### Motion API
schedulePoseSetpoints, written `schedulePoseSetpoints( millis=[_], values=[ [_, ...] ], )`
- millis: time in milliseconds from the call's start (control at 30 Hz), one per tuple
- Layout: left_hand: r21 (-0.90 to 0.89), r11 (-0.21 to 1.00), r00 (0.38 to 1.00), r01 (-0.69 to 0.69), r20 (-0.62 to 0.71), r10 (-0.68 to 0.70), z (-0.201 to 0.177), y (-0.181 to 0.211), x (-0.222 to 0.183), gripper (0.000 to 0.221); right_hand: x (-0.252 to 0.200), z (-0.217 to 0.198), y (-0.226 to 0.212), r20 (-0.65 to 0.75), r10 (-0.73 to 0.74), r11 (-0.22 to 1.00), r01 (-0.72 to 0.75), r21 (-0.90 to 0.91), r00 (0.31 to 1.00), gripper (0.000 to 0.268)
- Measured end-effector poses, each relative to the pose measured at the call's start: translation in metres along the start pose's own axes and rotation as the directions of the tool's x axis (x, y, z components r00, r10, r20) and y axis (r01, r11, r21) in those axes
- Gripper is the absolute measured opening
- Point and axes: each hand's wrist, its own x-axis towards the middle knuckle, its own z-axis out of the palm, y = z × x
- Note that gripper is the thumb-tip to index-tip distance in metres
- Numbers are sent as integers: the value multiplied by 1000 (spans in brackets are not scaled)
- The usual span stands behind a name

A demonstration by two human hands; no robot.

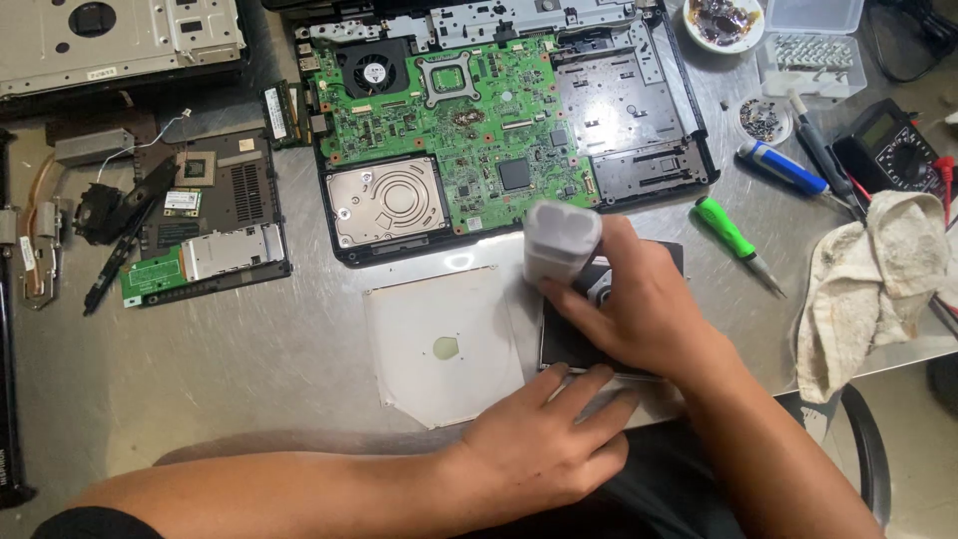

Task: Cleaning and inspecting a laptop optical drive using a cloth, air blower, and a small tool

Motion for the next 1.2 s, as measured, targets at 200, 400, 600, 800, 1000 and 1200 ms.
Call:
schedulePoseSetpoints(
  millis=[200, 400, 600, 800, 1000, 1200],
  values=[
    [-21, 1000, 998, 18, 61, -17, -2, 0, -2, 14, -6, -28, -12, -101, -108, 972, 126, 199, 989, 33],
    [-34, 999, 1000, 14, -19, -15, -1, 0, 0, 17, -10, -23, 6, 49, -56, 942, 36, 334, 997, 36],
    [-4, 1000, 1000, 1, -28, -1, 4, -2, -1, 15, -14, -35, -9, -119, -106, 985, 120, 120, 987, 33],
    [-34, 999, 1000, -6, -16, 6, 0, -2, 1, 13, -20, -23, 10, 52, -39, 971, 26, 237, 998, 38],
    [2, 1000, 1000, -1, -16, 1, 0, -2, 3, 16, -16, -34, -3, -91, -130, 990, 134, 40, 987, 38],
    [0, 1000, 999, -8, -36, 8, 2, -3, 2, 14, -21, -27, 7, 88, -25, 975, 5, 221, 996, 39]
  ],
)
